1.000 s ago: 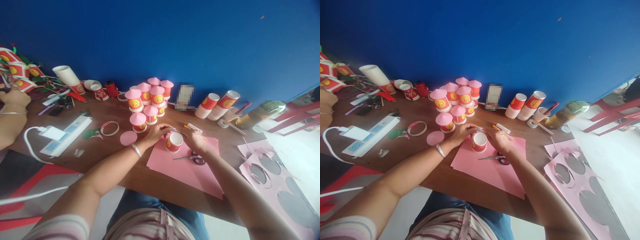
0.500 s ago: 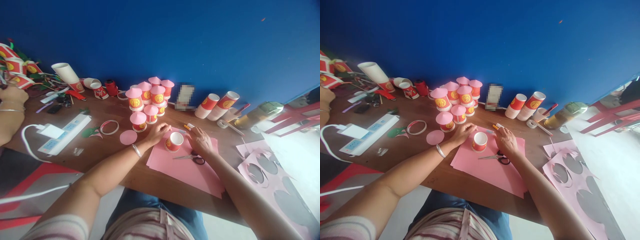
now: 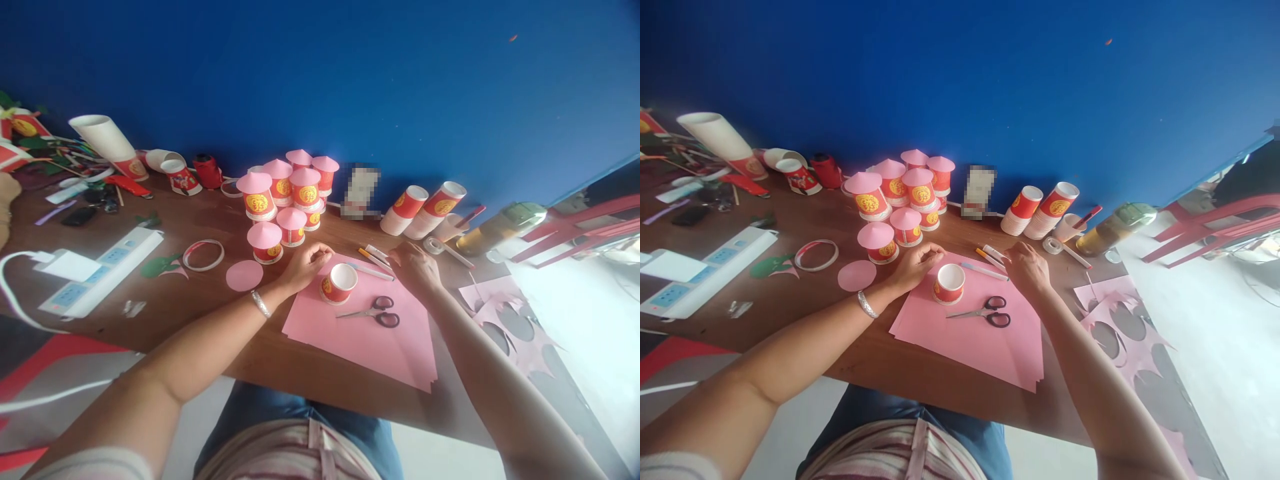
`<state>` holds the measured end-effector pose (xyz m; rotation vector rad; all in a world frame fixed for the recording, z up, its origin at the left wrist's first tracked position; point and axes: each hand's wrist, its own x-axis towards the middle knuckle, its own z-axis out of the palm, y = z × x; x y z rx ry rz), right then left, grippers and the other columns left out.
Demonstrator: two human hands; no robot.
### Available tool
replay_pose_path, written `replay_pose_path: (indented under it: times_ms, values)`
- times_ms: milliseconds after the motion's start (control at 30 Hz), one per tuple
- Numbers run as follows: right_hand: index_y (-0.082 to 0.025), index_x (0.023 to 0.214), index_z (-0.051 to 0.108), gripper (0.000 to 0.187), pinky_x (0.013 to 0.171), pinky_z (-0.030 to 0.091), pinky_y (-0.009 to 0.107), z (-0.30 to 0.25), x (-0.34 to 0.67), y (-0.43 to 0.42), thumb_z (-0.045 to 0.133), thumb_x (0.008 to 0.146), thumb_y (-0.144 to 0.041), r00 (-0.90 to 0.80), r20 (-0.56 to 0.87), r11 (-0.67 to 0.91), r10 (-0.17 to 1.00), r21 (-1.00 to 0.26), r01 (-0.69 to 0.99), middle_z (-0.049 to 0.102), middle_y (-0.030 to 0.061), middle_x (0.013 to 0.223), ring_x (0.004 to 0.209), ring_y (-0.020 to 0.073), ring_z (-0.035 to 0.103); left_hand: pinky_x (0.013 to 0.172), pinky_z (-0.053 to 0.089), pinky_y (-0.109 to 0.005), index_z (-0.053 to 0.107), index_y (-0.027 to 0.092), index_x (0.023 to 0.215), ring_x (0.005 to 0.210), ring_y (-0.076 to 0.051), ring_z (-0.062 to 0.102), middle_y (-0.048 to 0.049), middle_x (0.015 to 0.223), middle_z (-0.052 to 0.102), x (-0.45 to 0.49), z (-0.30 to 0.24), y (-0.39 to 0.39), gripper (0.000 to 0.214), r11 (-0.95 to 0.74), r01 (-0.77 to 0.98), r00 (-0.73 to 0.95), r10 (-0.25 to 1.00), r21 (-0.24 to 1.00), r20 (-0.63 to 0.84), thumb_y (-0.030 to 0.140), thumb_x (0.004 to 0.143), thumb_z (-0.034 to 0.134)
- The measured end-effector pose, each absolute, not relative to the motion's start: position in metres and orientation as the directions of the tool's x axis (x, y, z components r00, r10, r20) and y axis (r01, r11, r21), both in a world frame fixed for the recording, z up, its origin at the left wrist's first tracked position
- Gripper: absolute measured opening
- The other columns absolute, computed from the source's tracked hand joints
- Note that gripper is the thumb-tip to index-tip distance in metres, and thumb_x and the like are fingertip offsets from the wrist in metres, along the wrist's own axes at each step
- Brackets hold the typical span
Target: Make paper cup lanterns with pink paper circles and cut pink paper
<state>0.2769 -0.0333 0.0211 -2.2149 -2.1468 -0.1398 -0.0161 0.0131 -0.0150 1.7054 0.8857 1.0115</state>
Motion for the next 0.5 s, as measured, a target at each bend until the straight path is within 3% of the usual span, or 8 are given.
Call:
replay_pose_path:
  times_ms: [300, 500]
  values:
    - [-0.025, 0.102, 0.083, 0.029, 0.068, 0.048, 0.032, 0.018, 0.255, -0.023, 0.055, 0.101, -0.032, 0.018, -0.048, -0.014, 0.999, 0.095, 0.995, 0.076, 0.0077, 0.107, 0.091, 0.0239, 0.072, 0.078, 0.051, -0.031, 0.075, 0.018, 0.096, 0.080, -0.018, 0.066, -0.0058, 0.093, 0.078, -0.016, -0.021, 0.012, 0.027, -0.348, 0.130, 0.401, 0.875, 0.928, 0.272, 0.043, 0.095, 0.063]
    - [-0.024, 0.110, 0.081, 0.028, 0.073, 0.051, 0.033, 0.017, 0.252, -0.020, 0.056, 0.101, -0.032, 0.039, -0.078, -0.031, 0.996, 0.101, 0.994, 0.076, 0.0083, 0.117, 0.093, 0.0250, 0.073, 0.077, 0.051, -0.031, 0.075, 0.019, 0.095, 0.084, -0.020, 0.068, -0.0064, 0.096, 0.079, -0.017, -0.018, 0.014, 0.029, -0.341, 0.167, 0.404, 0.880, 0.925, 0.251, 0.045, 0.095, 0.062]
